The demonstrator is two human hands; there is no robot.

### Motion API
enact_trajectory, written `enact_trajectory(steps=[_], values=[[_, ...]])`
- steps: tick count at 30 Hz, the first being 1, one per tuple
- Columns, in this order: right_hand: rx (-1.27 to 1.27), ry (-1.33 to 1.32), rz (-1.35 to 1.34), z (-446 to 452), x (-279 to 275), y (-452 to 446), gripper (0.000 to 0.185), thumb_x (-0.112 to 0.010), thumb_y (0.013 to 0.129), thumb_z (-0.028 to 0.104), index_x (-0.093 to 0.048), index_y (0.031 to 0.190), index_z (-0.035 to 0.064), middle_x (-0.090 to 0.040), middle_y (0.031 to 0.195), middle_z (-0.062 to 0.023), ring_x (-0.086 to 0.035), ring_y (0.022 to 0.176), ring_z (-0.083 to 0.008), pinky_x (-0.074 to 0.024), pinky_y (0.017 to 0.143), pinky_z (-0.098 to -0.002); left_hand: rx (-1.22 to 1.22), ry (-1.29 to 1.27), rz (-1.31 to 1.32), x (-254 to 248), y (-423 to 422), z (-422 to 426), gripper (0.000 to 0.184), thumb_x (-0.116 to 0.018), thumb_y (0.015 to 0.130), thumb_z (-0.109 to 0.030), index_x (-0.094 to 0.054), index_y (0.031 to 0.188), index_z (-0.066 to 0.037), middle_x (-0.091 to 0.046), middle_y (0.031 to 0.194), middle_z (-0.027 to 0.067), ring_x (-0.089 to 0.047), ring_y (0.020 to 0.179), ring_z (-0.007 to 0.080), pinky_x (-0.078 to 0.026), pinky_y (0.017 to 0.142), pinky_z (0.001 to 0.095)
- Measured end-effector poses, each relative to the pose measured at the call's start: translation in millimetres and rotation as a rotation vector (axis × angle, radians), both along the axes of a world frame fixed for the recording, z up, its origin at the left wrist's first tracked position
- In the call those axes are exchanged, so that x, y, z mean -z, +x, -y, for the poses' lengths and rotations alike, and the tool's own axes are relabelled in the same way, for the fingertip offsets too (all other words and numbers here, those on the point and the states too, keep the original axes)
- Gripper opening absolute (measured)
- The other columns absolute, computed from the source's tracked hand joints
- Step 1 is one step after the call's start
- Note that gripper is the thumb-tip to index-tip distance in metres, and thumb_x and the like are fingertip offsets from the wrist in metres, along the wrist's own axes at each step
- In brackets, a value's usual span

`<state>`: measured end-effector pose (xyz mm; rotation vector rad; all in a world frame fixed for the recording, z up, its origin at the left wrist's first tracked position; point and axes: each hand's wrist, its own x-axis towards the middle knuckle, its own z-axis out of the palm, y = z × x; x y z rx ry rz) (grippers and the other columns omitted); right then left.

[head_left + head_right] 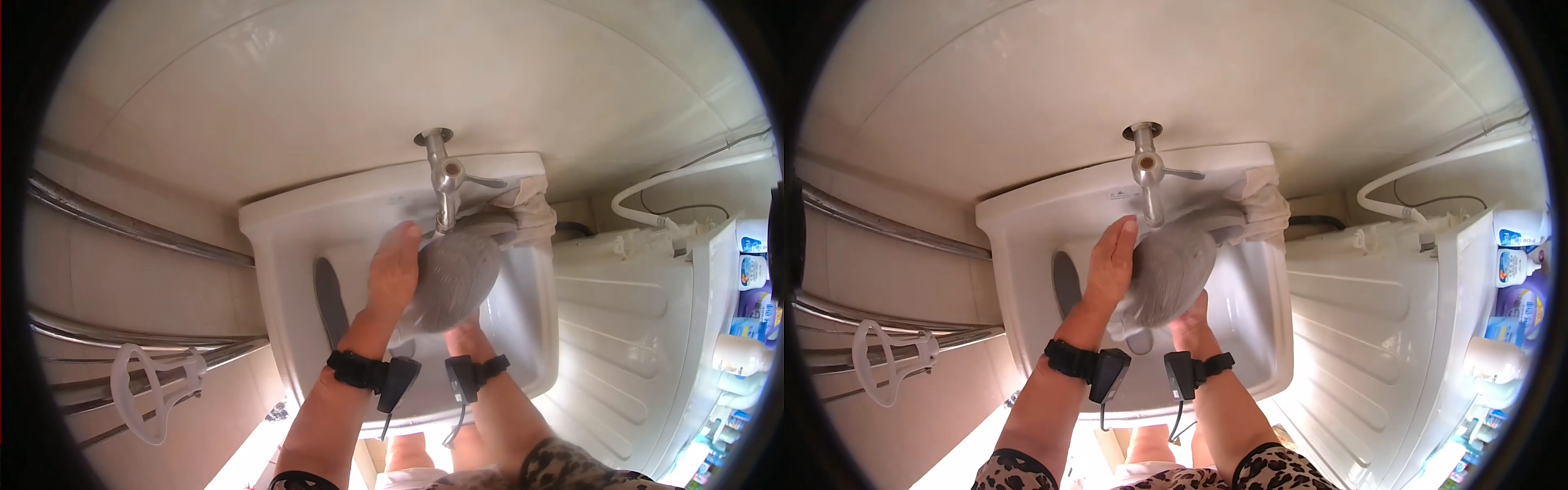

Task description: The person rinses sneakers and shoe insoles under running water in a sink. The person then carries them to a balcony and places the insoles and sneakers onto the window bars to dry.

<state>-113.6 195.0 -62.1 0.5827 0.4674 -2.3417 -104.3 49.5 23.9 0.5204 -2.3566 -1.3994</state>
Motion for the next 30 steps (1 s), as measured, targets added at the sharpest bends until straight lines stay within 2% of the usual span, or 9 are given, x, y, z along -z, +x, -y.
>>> enact_trajectory(steps=[4, 5, 7, 9, 11, 13, 19, 25, 30], values=[[0.201, 0.139, 0.493, 30, -34, -11, 0.042, -0.034, 0.094, 0.024, -0.048, 0.13, 0.0071, -0.049, 0.132, -0.0145, -0.046, 0.122, -0.0336, -0.0352, 0.103, -0.052, -0.103, -0.258, 0.036, 17, 15, 6, 0.023, -0.051, 0.088, -0.008, -0.055, 0.11, -0.004, -0.057, 0.108, 0.0211, -0.055, 0.101, 0.0386, -0.045, 0.086, 0.0421], [0.197, 0.097, 0.475, 31, -28, -9, 0.041, -0.032, 0.094, 0.022, -0.048, 0.129, 0.0091, -0.05, 0.132, -0.0139, -0.047, 0.121, -0.0335, -0.0349, 0.103, -0.0523, -0.124, -0.106, 0.126, 19, 17, 9, 0.024, -0.052, 0.087, -0.009, -0.055, 0.11, -0.003, -0.057, 0.109, 0.0203, -0.054, 0.102, 0.0383, -0.045, 0.087, 0.042], [-0.12, 0.592, -0.124, 25, -3, 11, 0.041, -0.031, 0.094, 0.021, -0.048, 0.129, 0.0083, -0.05, 0.131, -0.0142, -0.047, 0.122, -0.0332, -0.0353, 0.103, -0.0518, -0.166, 0.2, 0.307, 17, 20, 14, 0.027, -0.054, 0.086, -0.009, -0.055, 0.111, -0.002, -0.056, 0.112, 0.0188, -0.054, 0.105, 0.0375, -0.044, 0.088, 0.0418], [-0.131, 0.564, -0.136, 22, 6, 15, 0.041, -0.031, 0.093, 0.02, -0.048, 0.129, 0.0074, -0.05, 0.13, -0.0144, -0.047, 0.121, -0.0328, -0.036, 0.103, -0.0511, -0.225, 0.07, 0.2, 1, 22, 14, 0.03, -0.056, 0.084, -0.01, -0.055, 0.113, -0.002, -0.055, 0.117, 0.0173, -0.052, 0.108, 0.0367, -0.044, 0.089, 0.042], [0.155, 0.013, 0.442, 27, -26, 7, 0.041, -0.031, 0.093, 0.019, -0.048, 0.128, 0.0065, -0.051, 0.129, -0.0147, -0.048, 0.12, -0.0322, -0.0369, 0.102, -0.0505, -0.264, -0.037, 0.071, -26, 21, 14, 0.033, -0.059, 0.083, -0.01, -0.055, 0.115, -0.003, -0.054, 0.121, 0.0164, -0.052, 0.11, 0.0344, -0.042, 0.091, 0.0399], [0.144, 0.013, 0.42, 20, -15, 13, 0.041, -0.03, 0.093, 0.018, -0.047, 0.128, 0.0061, -0.051, 0.128, -0.0148, -0.048, 0.119, -0.032, -0.0378, 0.102, -0.05, -0.275, -0.112, -0.08, -56, 14, 13, 0.038, -0.061, 0.082, -0.009, -0.054, 0.119, -0.003, -0.053, 0.123, 0.0163, -0.052, 0.112, 0.0306, -0.04, 0.095, 0.0356], [0.074, 0.192, 0.366, 9, -40, 22, 0.042, -0.027, 0.096, 0.02, -0.044, 0.13, 0.0041, -0.049, 0.131, -0.0128, -0.048, 0.12, -0.0298, -0.0367, 0.103, -0.0467, 0.181, -0.589, -0.218, -139, -39, -10, 0.038, -0.065, 0.077, -0.005, -0.056, 0.114, -0.004, -0.055, 0.112, 0.0103, -0.051, 0.109, 0.0297, -0.027, 0.105, 0.049], [0.027, 0.14, 0.316, -5, -40, 31, 0.041, -0.028, 0.096, 0.021, -0.043, 0.13, 0.004, -0.05, 0.13, -0.0129, -0.048, 0.118, -0.0287, -0.0394, 0.101, -0.044, 0.294, -0.563, -0.188, -145, -62, -11, 0.037, -0.064, 0.076, -0.004, -0.056, 0.112, -0.006, -0.056, 0.088, 0.008, -0.052, 0.099, 0.0285, -0.023, 0.106, 0.0539], [-0.048, 0.008, 0.21, -30, -47, 36, 0.042, -0.033, 0.094, 0.018, -0.042, 0.131, 0.0025, -0.051, 0.128, -0.0151, -0.049, 0.119, -0.03, -0.0403, 0.101, -0.0445, 0.254, -0.659, -0.174, -144, -41, 4, 0.039, -0.062, 0.076, -0.001, -0.054, 0.114, -0.005, -0.058, 0.094, 0.01, -0.051, 0.108, 0.0301, -0.025, 0.107, 0.0515]])
